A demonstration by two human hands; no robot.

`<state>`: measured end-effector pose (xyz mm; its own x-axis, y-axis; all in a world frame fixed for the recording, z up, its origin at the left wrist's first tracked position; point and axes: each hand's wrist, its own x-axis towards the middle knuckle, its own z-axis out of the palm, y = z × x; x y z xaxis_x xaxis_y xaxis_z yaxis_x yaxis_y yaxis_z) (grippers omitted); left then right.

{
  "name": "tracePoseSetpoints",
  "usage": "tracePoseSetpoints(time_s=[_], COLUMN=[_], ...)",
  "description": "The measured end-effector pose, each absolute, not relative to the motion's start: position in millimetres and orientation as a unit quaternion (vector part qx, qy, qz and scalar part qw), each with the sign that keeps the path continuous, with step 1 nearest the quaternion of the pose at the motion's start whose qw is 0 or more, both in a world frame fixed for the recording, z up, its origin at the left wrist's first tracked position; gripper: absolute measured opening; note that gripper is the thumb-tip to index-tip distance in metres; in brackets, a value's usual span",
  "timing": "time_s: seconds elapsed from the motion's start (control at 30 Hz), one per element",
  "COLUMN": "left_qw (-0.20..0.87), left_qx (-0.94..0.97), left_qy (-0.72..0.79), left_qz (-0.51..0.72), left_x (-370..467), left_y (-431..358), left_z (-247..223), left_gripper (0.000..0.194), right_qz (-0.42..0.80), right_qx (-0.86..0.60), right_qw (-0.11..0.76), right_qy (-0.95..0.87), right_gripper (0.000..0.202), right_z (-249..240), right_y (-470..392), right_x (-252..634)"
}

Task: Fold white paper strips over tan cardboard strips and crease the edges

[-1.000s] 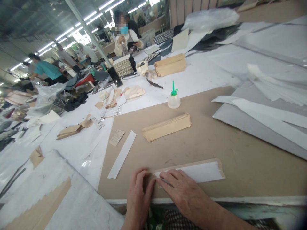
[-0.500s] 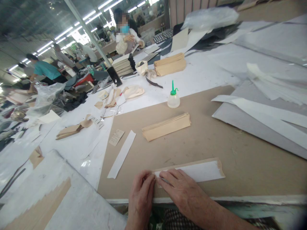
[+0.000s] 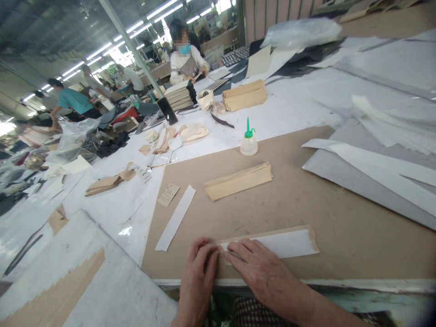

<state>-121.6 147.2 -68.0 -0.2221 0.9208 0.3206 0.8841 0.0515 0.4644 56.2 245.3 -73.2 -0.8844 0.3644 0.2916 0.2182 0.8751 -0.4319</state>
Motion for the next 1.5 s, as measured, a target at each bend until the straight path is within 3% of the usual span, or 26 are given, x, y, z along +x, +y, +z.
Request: tracePoseSetpoints(time_s=[0.2,0.37,0.53,0.73,0.87,1.07,1.2,1.3,1.5], left_qw=[-0.036,0.028,0.153,0.312,0.447,0.542,0.569,0.590,0.598], left_qx=[0.655,0.646,0.525,0.434,0.404,0.394,0.394,0.394,0.405], left_qy=[0.712,0.710,0.754,0.746,0.678,0.647,0.643,0.632,0.635], left_qz=[0.252,0.278,0.365,0.396,0.420,0.363,0.329,0.313,0.274], left_x=[-114,-113,-118,-120,-123,-135,-148,-156,-162], left_y=[144,143,145,150,160,174,181,182,180], left_z=[-79,-80,-74,-63,-57,-45,-39,-37,-36], left_gripper=[0.022,0.017,0.001,0.047,0.062,0.046,0.042,0.047,0.037], right_qz=[0.231,0.271,0.237,0.281,0.306,0.349,0.352,0.343,0.382], right_qx=[-0.154,-0.196,-0.264,-0.228,-0.232,-0.236,-0.233,-0.242,-0.235], right_qw=[0.190,0.170,0.044,0.000,0.000,-0.030,-0.001,0.007,0.067], right_qy=[-0.942,-0.927,-0.934,-0.932,-0.923,-0.907,-0.907,-0.908,-0.891], right_gripper=[0.041,0.018,0.040,0.021,0.014,0.015,0.009,0.012,0.016], right_z=[-71,-62,-43,-35,-30,-21,-28,-37,-48], right_y=[245,259,282,292,292,291,289,286,287], right_x=[57,60,50,37,41,50,45,41,42])
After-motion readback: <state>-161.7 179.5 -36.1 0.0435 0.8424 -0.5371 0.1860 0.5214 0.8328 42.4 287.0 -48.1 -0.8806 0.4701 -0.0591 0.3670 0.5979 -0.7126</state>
